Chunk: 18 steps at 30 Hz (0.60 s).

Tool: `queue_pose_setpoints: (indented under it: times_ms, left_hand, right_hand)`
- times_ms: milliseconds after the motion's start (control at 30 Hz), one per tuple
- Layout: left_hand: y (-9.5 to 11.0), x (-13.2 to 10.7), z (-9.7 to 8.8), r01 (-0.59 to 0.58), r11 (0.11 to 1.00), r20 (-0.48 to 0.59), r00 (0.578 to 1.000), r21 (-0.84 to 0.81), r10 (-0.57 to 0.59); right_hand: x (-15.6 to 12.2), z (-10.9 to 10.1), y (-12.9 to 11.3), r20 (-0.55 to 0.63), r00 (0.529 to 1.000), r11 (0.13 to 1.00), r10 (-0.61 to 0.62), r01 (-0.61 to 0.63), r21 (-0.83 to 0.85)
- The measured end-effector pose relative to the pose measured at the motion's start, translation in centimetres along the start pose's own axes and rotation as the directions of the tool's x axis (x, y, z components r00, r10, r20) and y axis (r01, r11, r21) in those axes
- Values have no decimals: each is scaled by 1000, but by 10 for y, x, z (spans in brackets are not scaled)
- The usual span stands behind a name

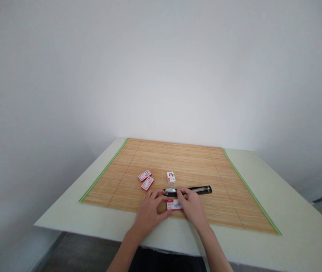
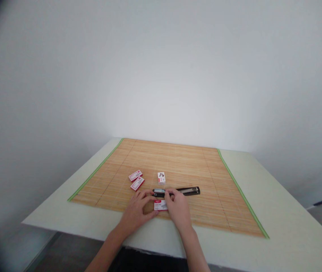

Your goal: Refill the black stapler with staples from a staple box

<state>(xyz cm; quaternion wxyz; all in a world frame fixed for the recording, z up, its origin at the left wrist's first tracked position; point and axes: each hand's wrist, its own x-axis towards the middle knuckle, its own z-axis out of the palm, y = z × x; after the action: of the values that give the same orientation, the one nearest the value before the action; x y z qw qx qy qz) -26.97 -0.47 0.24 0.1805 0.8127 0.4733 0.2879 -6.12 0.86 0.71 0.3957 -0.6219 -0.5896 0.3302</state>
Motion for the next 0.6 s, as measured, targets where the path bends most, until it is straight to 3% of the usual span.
queue_pose_setpoints:
  times_ms: [167,233,333,433,600]
  left_hand:
    - [0,0,0,7,1000,-8,1000,-15,-7]
    - [0,0,0,12,1000,-10,1000,-14,-12]
    - [1,0,-1,12,1000,-5,1000,-20,-12]
    - [0,1,0,13,1000,-5,1000,-23,-13]
    - [-1,2,1,14,1000,3,1000,-20,-14]
  right_hand:
    - [-22,-29,14,-104,994,998,12,-19,-60]
    - [-32,-35,18,-88,995,998,56,-58,-14]
    - [-41,-35,16,106,978,975,177,-189,113]
    - [-46,-30,6,315,908,905,277,-357,231]
    - [-48,-28,-11,468,820,784,329,-513,349]
